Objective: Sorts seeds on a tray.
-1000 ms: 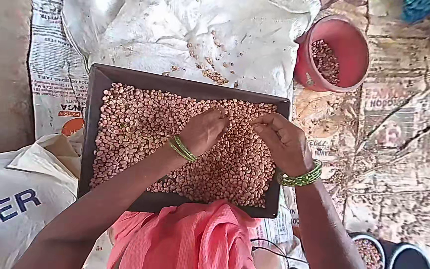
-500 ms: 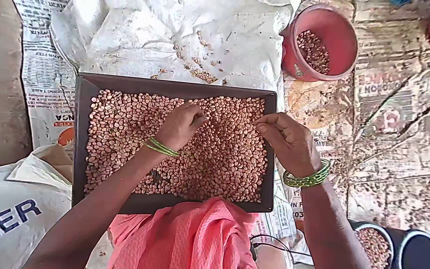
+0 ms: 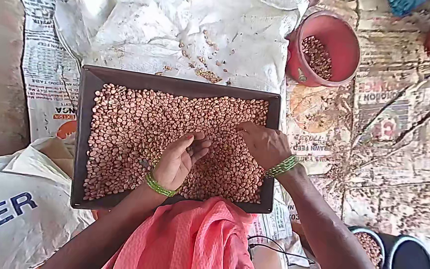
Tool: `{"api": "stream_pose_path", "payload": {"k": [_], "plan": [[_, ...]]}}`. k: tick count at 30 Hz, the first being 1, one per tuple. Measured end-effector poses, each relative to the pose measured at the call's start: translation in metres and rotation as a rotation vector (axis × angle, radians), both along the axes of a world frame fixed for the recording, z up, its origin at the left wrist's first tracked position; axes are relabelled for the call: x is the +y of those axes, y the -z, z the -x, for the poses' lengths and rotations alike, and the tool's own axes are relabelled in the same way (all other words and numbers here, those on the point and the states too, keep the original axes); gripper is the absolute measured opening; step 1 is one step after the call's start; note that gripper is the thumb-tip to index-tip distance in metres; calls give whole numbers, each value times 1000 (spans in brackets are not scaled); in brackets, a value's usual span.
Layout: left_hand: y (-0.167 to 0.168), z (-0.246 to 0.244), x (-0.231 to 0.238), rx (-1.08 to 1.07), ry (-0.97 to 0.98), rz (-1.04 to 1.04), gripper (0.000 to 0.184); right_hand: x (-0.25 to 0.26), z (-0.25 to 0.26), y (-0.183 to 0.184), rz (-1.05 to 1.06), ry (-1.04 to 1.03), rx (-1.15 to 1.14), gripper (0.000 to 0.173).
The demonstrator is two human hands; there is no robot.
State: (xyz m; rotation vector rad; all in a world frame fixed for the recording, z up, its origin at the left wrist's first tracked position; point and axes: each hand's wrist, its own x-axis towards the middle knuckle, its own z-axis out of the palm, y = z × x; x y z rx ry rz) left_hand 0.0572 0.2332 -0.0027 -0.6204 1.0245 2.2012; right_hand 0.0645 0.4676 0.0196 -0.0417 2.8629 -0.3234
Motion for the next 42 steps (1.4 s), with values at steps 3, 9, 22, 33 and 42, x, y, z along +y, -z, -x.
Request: {"api": "stream_pose_path", "payload": {"k": [3,9,22,33,42], "plan": [[2,-9,-17,30,-29,16,39,-8,3,7,-122,-19,-15,28],[3,-19,-34,2,-83,87,38,-21,10,-1,-206,-14,-133,26],[-1,-20,-32,-6,-60,71,34,-34,36,-21,-338,-43,-391,24],[4,-22,-36,-16,-94,53,36,8,32,-9,97,-26,-274,23],[7,-22,-19,15,44,-102,43,2,2,-46,544,-190,-69,27]]}}
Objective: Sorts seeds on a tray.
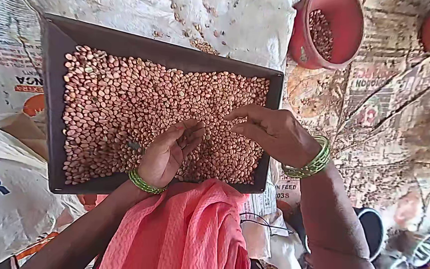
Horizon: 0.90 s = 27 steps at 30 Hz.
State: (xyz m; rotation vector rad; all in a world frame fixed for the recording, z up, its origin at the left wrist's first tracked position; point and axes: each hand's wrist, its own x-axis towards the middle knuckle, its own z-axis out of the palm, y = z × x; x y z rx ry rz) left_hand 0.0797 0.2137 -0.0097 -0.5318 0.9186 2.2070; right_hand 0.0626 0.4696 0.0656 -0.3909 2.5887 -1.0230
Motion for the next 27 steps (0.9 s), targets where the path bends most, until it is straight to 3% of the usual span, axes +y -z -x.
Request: {"api": "stream_pose_path", "payload": {"k": [6,9,11,15,20,23,27], "plan": [[-1,-4,-6,-28,8,16,44,12,-48,15,-373,24,-39,27],[1,-6,-10,-49,-8,59,43,0,-66,38,-553,-17,116,21],[-1,-7,-12,-37,-15,77,43,-3,-68,44,-562,17,159,18],[-4,-10,-10,16,30,42,48,-2,-57,24,-281,139,28,23],[-6,-9,-4,-14,43,-92,52,-29,-43,7,81,98,14,32],[-11,-7,-7,-43,16,-78,51,-29,-36,13,461,333,-292,25],[-8,-5,-10,-8,-14,-9,50,-27,-37,29,837,612,-567,51]]}}
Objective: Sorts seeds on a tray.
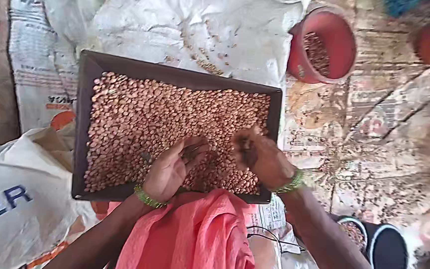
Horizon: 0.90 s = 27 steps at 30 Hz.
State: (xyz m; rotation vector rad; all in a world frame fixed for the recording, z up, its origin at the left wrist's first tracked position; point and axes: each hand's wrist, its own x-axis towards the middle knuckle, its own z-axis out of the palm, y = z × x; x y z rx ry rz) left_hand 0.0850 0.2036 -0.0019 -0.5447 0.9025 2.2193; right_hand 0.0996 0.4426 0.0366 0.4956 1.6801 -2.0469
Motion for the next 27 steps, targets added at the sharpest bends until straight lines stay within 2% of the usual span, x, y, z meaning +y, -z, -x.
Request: {"api": "stream_pose_path", "payload": {"k": [3,6,14,16,17,20,23,27], "plan": [[5,0,-3,24,-32,10,50,-2,-1,7,193,34,-39,64],[4,1,-7,9,-70,34,49,-2,1,6,253,50,-60,72],[5,3,-11,33,-59,43,54,3,1,11,226,79,-105,68],[7,1,-15,45,-43,40,54,5,-2,9,86,20,-52,55],[7,0,-17,54,-35,42,54,6,-4,7,-30,-7,-25,46],[5,0,-20,60,-25,50,55,12,-16,1,-397,-139,139,33],[2,0,-20,13,-62,67,53,15,-32,-2,-800,-419,375,29],[3,-2,-20,1,-85,65,51,7,-49,9,-1221,-673,615,27]]}}
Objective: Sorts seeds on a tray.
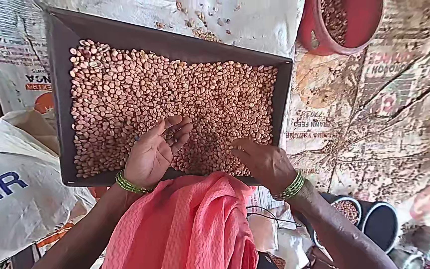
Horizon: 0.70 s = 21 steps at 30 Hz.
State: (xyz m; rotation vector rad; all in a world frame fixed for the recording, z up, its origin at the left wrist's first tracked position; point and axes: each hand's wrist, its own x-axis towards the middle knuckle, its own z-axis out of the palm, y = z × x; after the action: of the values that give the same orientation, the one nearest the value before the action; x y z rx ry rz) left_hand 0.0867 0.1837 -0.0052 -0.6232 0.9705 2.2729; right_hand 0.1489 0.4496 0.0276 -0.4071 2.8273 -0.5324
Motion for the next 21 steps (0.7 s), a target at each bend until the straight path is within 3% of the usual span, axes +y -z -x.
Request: {"api": "stream_pose_path", "payload": {"k": [3,5,7,8,10,12,14,16,18,20,21], "plan": [[0,-2,-3,17,10,20,48,-7,-4,8,-154,-39,45,26],[-1,-5,-7,11,-4,39,44,-8,5,3,-34,46,-60,30],[0,-7,-11,-26,-47,24,42,2,22,-7,290,256,-251,27],[0,-8,-14,-56,-74,4,41,6,34,-9,519,409,-345,15],[1,-8,-20,-90,-120,-53,38,16,68,-15,936,600,-489,40],[2,-8,-24,-61,-115,-125,39,17,107,-12,1235,621,-390,55],[5,-9,-26,-21,-117,-182,40,-17,146,-10,1507,612,-283,53],[5,-11,-28,-13,-121,-218,41,-85,172,-18,1557,472,-289,48],[3,-10,-31,-26,-113,-231,43,-180,171,-45,1436,222,-410,45],[-12,-14,-41,-50,-125,-213,39,-267,142,-83,1241,-174,-588,38],[-32,-18,-52,-66,-136,-183,37,-298,127,-101,1110,-399,-638,43]]}}
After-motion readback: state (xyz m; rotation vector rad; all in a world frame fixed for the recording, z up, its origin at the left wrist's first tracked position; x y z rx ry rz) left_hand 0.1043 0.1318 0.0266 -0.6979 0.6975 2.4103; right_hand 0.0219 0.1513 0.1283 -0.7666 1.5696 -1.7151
